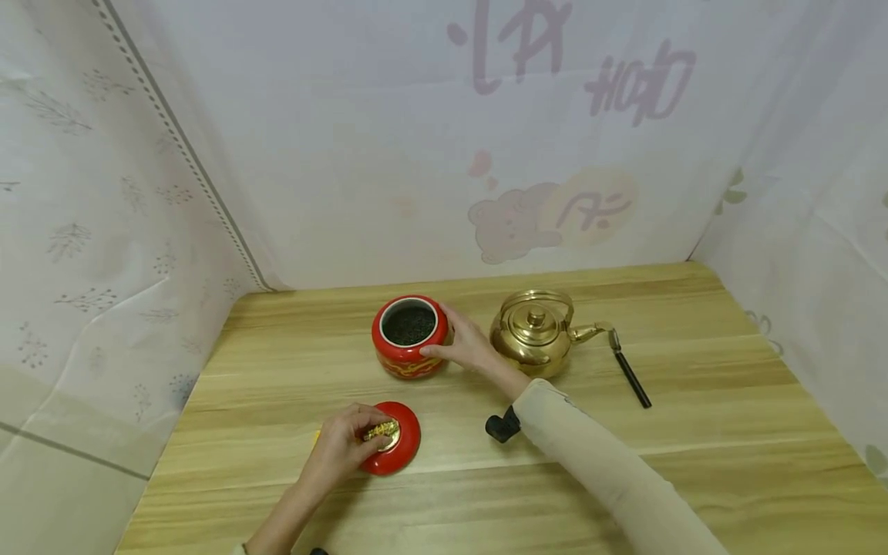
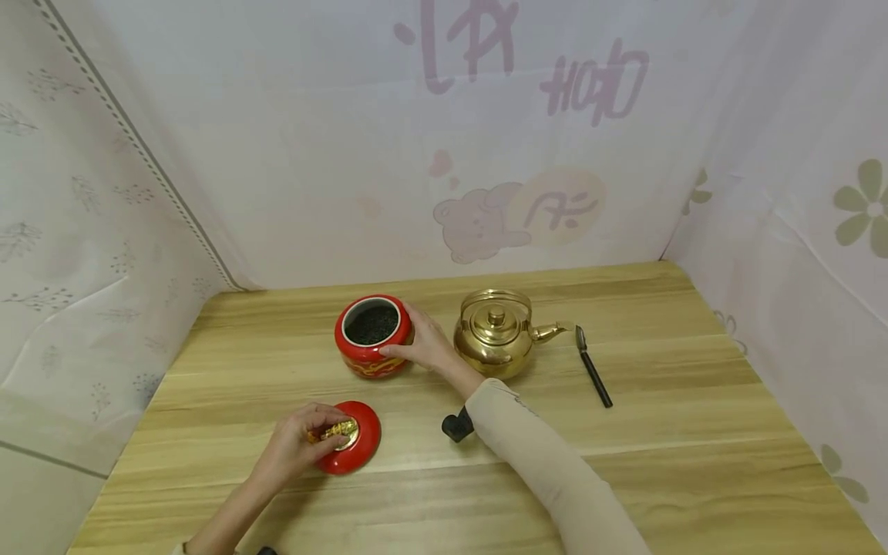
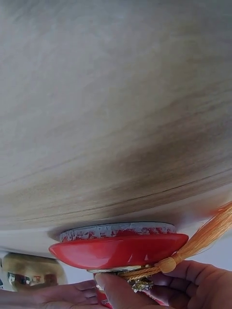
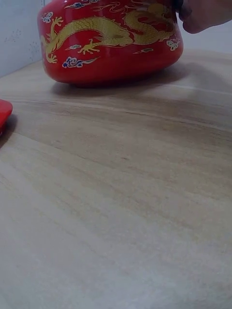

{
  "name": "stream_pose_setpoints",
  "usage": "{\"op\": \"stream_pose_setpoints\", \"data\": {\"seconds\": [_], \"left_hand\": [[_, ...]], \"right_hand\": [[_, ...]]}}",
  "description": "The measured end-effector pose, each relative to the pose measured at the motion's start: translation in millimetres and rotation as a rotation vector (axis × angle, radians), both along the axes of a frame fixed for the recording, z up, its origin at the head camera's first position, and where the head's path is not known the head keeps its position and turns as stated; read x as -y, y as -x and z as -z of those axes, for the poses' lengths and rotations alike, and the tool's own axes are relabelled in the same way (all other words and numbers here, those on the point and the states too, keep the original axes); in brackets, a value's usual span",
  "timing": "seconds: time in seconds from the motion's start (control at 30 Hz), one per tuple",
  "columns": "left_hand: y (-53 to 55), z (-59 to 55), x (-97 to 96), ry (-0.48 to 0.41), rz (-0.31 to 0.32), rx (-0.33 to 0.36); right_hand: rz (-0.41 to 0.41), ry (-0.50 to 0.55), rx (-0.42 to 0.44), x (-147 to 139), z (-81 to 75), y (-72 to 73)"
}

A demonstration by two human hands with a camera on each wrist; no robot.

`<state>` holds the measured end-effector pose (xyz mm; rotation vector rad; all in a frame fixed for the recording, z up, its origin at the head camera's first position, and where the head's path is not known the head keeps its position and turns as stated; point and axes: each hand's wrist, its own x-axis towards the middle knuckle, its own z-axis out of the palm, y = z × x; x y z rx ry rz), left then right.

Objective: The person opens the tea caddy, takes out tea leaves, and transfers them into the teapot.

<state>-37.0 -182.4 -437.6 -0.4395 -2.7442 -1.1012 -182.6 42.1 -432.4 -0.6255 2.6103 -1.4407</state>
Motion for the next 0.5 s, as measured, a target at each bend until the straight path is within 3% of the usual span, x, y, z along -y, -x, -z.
{"op": "stream_pose_setpoints", "data": {"seconds": [0.33,0.5], "left_hand": [[-1.8,-0.8,-1.6,0.053,-0.029,-0.082],[-3.9,-1.1,-1.3,0.060,-0.007,-0.155]], "right_hand": [[-0.002,0.026,0.017,-0.1,3.6,1.0],[0.000,0.026,0.028,-0.1,4.0,0.7]]}}
